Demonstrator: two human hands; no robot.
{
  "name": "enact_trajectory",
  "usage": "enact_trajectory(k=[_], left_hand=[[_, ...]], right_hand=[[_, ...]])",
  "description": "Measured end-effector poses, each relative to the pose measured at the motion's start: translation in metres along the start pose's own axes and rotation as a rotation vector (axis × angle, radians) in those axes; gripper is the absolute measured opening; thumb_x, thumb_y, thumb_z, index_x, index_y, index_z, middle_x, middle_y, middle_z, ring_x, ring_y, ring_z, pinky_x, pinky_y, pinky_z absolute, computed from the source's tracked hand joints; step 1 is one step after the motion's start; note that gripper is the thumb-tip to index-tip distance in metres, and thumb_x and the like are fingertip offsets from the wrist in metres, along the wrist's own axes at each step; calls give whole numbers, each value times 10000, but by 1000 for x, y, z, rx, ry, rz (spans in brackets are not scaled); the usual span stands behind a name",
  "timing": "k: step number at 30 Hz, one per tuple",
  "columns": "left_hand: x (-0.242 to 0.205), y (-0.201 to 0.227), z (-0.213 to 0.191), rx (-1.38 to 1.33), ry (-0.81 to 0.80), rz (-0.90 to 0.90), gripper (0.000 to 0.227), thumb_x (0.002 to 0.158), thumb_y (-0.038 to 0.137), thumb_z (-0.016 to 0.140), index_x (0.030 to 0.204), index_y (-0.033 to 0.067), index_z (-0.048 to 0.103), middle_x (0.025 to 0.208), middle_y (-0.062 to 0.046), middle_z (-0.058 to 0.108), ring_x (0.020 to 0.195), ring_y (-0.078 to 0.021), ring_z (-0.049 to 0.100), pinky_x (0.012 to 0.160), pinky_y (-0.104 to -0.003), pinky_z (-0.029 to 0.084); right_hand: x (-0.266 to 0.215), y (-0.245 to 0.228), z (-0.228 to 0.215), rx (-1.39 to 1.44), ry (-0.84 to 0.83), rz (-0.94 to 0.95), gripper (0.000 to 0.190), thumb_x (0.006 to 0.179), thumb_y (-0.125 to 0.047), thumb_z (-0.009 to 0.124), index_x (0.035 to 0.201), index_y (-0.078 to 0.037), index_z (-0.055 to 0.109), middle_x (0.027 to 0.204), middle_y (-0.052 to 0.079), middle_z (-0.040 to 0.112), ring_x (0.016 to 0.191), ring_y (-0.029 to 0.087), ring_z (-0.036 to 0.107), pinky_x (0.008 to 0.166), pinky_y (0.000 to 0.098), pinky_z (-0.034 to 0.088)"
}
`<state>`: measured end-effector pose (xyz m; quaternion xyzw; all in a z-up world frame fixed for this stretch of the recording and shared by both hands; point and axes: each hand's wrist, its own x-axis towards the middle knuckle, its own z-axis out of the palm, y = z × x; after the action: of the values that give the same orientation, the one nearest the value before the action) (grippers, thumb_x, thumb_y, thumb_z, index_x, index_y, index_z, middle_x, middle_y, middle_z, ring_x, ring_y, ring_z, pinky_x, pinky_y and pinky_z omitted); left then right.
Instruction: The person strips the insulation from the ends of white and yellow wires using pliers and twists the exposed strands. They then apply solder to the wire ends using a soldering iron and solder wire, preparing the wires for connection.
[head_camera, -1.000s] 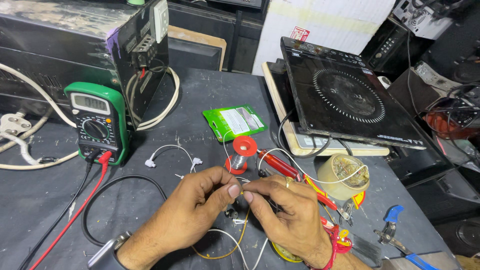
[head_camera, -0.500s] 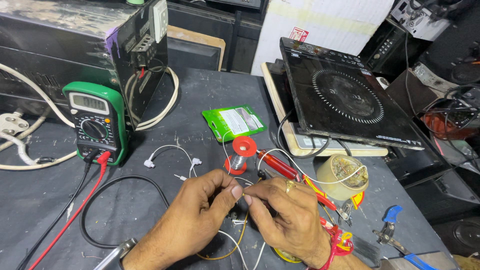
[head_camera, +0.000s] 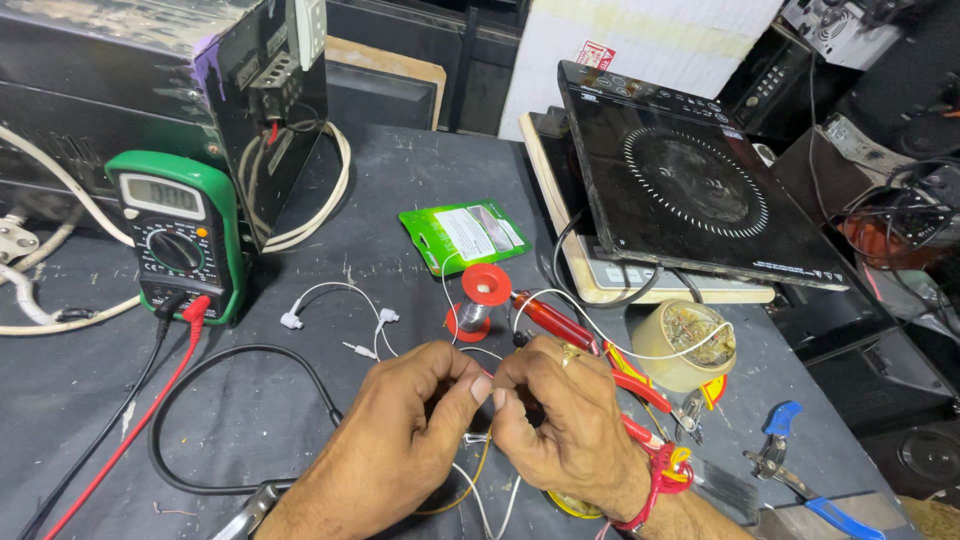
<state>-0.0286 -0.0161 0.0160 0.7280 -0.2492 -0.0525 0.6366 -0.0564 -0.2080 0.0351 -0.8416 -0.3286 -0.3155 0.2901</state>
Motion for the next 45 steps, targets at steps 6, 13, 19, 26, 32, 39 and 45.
enact_trajectory(k=[6, 13, 19, 26, 32, 39, 45], left_hand=[[5, -5, -2, -243, -90, -39, 212, 1011, 206, 603, 959, 14, 675, 742, 35, 587, 679, -18, 486, 566, -231, 433], [20, -14, -29, -267, -125, -125, 226, 988, 238, 600, 958, 30, 682, 709, -7, 668, 601, -69, 576, 557, -230, 483], [22, -21, -36, -302, -140, -105, 240, 979, 236, 606, 944, 12, 685, 747, 3, 671, 635, -57, 607, 561, -233, 509], [25, -21, -35, -303, -178, -131, 250, 993, 239, 606, 959, 5, 686, 735, -32, 669, 610, -73, 595, 556, -236, 511], [24, -18, -42, -432, -201, -135, 253, 1002, 229, 594, 985, -9, 680, 756, -39, 660, 640, -81, 619, 567, -247, 537], [26, -18, -42, -400, -204, -153, 265, 996, 249, 575, 968, 3, 668, 686, -41, 658, 558, -93, 607, 532, -242, 513], [26, -22, -37, -492, -219, -162, 267, 1015, 252, 556, 983, 1, 642, 725, -30, 660, 589, -89, 616, 542, -246, 527]], right_hand=[[4, -7, -5, 140, -7, 147, 48, 912, -27, 665, 943, 10, 657, 849, 78, 685, 637, 170, 623, 564, 313, 478], [14, 9, -49, -370, -573, 639, 260, 830, -197, 651, 1031, -150, 811, 813, 90, 775, 682, 260, 732, 653, 388, 539], [11, 6, -28, -511, -281, 255, 311, 809, -413, 776, 832, -103, 773, 923, 70, 750, 859, 275, 697, 684, 413, 529], [18, 10, 21, -468, -344, 253, 189, 838, -227, 750, 830, -38, 745, 817, 127, 672, 847, 319, 649, 686, 458, 520], [13, 21, 20, -266, -265, 519, 175, 946, -199, 663, 948, -25, 643, 838, 139, 700, 791, 284, 684, 673, 410, 516], [1, 40, -12, 730, 188, 704, 418, 929, 43, 621, 1270, -179, 525, 1011, 112, 697, 818, 142, 685, 725, 299, 596], [3, 21, -29, 1032, 249, 652, 231, 910, 143, 662, 1013, 43, 481, 1050, 136, 613, 883, 229, 706, 795, 357, 589]])
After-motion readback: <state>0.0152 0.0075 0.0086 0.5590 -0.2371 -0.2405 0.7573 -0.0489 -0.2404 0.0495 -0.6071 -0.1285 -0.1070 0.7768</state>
